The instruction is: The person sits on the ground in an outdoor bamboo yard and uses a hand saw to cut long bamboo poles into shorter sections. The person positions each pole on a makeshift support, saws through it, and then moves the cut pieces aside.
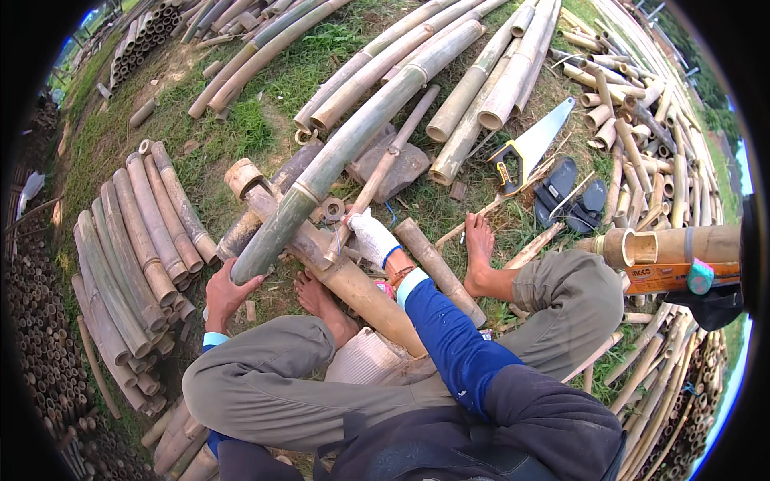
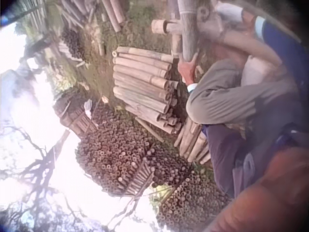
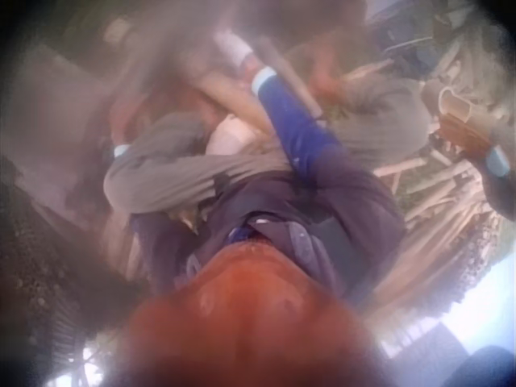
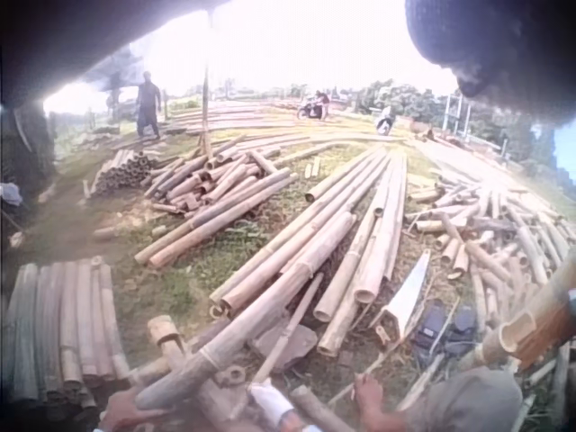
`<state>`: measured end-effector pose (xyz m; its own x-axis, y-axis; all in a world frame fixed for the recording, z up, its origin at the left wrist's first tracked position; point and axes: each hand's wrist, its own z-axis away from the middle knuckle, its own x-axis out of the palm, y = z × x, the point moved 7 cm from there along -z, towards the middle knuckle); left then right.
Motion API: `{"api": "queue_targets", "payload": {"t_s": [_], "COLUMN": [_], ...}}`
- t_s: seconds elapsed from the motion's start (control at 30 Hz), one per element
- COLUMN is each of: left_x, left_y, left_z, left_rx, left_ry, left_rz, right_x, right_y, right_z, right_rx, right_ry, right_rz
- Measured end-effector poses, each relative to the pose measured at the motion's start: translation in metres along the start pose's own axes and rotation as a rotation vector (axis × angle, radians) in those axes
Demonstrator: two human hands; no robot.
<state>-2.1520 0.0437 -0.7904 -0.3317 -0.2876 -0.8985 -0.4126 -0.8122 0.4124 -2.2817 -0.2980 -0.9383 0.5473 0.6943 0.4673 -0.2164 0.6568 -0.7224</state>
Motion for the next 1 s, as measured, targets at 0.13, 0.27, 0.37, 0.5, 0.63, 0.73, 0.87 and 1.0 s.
{"api": "queue_targets", "payload": {"t_s": [0.13, 0.27, 0.37, 0.5, 0.63, 0.73, 0.87, 1.0], "left_x": [-0.004, -0.01, -0.009, -0.007, -0.013, -0.002, -0.005, -0.007], "left_y": [0.001, 0.001, 0.016, 0.011, 0.027, 0.026, 0.019, 0.012], "left_z": [0.006, 0.018, 0.006, 0.017, 0.026, 0.037, 0.045, 0.046], "left_rx": [-0.053, -0.038, -0.004, -0.036, 0.034, 0.065, 0.139, 0.21], "left_ry": [-0.013, 0.032, 0.039, 0.059, 0.15, 0.222, 0.327, 0.478], "left_rz": [0.014, -0.002, 0.014, -0.002, -0.04, -0.119, -0.181, -0.302], "right_x": [-0.067, -0.165, -0.295, -0.328, -0.339, -0.337, -0.332, -0.369], "right_y": [-0.042, -0.108, -0.164, -0.205, -0.241, -0.249, -0.255, -0.269], "right_z": [0.004, 0.027, 0.056, 0.068, 0.06, 0.048, 0.026, 0.021], "right_rx": [-0.085, -0.298, -0.546, -0.41, -0.379, -0.214, -0.248, -0.255], "right_ry": [0.249, 0.471, 0.806, 1.26, 1.121, 1.032, 0.843, 0.787], "right_rz": [0.487, 0.466, 0.728, 1.466, 1.79, 1.938, 2.093, 1.943]}}
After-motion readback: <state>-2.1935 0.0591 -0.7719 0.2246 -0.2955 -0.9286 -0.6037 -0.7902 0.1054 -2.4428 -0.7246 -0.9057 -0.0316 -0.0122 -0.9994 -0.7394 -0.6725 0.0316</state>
